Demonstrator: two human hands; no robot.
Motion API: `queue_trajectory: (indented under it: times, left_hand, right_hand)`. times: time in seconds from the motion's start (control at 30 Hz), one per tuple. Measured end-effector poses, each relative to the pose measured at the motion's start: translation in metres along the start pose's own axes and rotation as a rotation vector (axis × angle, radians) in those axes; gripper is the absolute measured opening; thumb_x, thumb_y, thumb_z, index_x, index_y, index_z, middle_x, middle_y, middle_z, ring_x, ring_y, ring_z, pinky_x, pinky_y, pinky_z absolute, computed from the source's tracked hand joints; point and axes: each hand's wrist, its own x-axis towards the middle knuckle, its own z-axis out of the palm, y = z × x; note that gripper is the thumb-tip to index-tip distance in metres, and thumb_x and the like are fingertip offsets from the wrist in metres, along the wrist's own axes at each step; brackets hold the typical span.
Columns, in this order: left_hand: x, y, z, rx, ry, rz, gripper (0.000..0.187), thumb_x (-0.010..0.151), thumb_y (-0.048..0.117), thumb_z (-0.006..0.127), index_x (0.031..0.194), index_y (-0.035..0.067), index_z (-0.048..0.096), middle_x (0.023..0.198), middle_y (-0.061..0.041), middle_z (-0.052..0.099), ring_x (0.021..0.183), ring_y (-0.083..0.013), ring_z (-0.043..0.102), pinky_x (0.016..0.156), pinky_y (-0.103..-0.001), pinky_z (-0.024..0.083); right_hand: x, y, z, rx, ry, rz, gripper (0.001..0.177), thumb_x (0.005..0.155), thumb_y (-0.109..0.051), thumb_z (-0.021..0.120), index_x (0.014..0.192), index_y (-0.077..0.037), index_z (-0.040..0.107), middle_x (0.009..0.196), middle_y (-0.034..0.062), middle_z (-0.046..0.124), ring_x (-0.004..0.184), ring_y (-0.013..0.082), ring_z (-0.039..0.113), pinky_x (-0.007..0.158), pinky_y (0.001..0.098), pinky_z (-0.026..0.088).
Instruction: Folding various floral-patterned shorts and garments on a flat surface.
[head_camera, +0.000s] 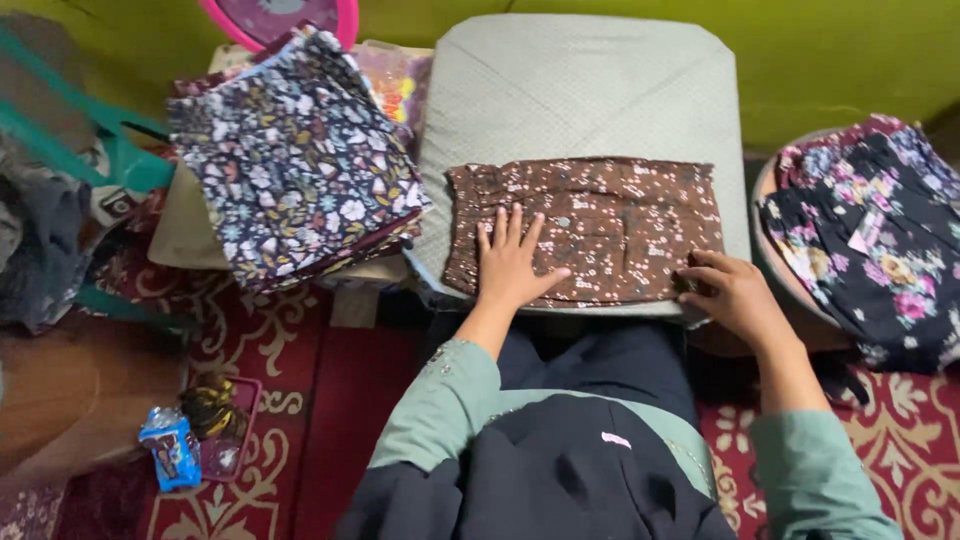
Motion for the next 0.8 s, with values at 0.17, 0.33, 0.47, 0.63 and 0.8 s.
queue_trajectory:
  times: [0.17, 0.33, 0.47, 0.63, 0.8]
  left_hand:
    - [0.002, 0.001, 0.002, 0.070, -0.024, 0.004, 0.106, 0.077, 0.082, 0.057, 0.159, 0.018, 0.034, 0.165, -0.023, 0.025, 0.154, -0.0430, 0.016, 0.119, -0.069, 0.006]
    - [0.011, -0.011, 0.007, 0.076, -0.154, 0.024, 0.111, 0.080, 0.084, 0.051, 0.161, 0.014, 0.025, 0.168, -0.026, 0.009, 0.154, -0.0467, 0.003, 0.118, -0.066, -0.004]
    - [0.002, -0.027, -0.024, -0.243, 0.012, 0.048, 0.087, 0.091, 0.063, 0.052, 0.160, 0.016, 0.026, 0.168, -0.021, 0.016, 0.155, -0.0448, 0.005, 0.119, -0.066, -0.001]
    - [-0.021, -0.048, -0.026, 0.058, -0.204, -0.043, 0.102, 0.082, 0.072, 0.060, 0.158, 0.011, 0.033, 0.168, -0.023, 0.011, 0.154, -0.0463, -0.001, 0.120, -0.062, -0.001]
    - [-0.020, -0.043, -0.034, -0.373, 0.099, 0.055, 0.087, 0.085, 0.056, 0.075, 0.152, 0.007, 0.048, 0.159, -0.030, 0.036, 0.149, -0.0529, 0.024, 0.120, -0.064, 0.023]
  right_hand:
    - [-0.001, 0.000, -0.021, 0.227, -0.094, 0.141, 0.025, 0.080, -0.016, 0.075, 0.103, -0.020, 0.081, 0.129, 0.0021, 0.073, 0.114, 0.0283, 0.070, 0.095, 0.0387, 0.056]
    - [0.010, -0.001, -0.024, 0.232, -0.187, 0.189, 0.034, 0.075, -0.003, 0.064, 0.104, -0.011, 0.080, 0.129, 0.0038, 0.073, 0.111, 0.0273, 0.070, 0.093, 0.0360, 0.056]
    - [0.016, 0.000, -0.024, 0.231, -0.215, 0.269, 0.024, 0.078, -0.009, 0.067, 0.096, -0.012, 0.082, 0.125, 0.0003, 0.075, 0.108, 0.0266, 0.071, 0.092, 0.0353, 0.056]
    - [0.031, -0.013, -0.040, 0.060, -0.218, 0.251, 0.025, 0.080, -0.014, 0.070, 0.098, -0.025, 0.083, 0.112, 0.0012, 0.074, 0.098, 0.0262, 0.070, 0.088, 0.0376, 0.056]
    - [0.090, -0.029, -0.019, -0.578, 0.089, 0.389, 0.019, 0.087, -0.051, 0.074, 0.098, -0.036, 0.079, 0.105, -0.0030, 0.065, 0.093, 0.0225, 0.066, 0.067, 0.0312, 0.059]
